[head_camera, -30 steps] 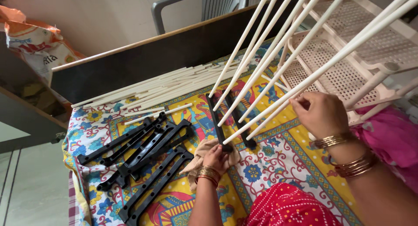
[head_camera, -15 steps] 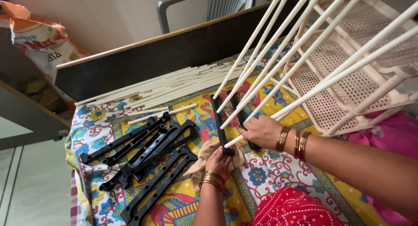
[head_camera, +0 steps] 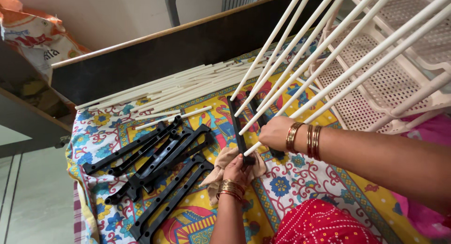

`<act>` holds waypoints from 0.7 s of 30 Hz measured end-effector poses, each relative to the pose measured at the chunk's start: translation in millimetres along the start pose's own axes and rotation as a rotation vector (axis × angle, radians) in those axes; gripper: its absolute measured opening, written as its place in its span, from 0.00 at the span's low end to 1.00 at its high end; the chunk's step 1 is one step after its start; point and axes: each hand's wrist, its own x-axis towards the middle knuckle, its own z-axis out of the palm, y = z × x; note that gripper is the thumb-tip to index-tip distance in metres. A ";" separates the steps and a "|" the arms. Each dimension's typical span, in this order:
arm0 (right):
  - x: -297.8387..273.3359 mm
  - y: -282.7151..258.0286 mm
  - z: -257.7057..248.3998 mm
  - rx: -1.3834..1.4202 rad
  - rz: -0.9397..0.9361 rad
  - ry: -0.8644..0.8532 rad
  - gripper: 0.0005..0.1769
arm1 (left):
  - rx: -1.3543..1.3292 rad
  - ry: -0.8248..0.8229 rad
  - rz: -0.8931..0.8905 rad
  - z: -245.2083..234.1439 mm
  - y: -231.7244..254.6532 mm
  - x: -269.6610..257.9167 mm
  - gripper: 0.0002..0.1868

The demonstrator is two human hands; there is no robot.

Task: The person assembles a white plastic rack by inserting white rods into black plastic brackets. They wipe each rod with a cloth before insertion and continue adding rods to the structure.

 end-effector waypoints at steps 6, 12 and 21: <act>11.4 -4.5 -4.6 0.159 0.137 -0.092 0.11 | 0.011 0.012 -0.011 -6.5 -4.5 6.8 0.13; 6.8 -7.9 7.6 0.087 0.108 -0.013 0.09 | 0.059 0.009 -0.005 -7.4 -7.3 9.9 0.14; 23.8 -3.0 -7.8 0.290 0.283 -0.239 0.16 | 0.045 -0.016 0.017 -4.6 -5.8 5.3 0.15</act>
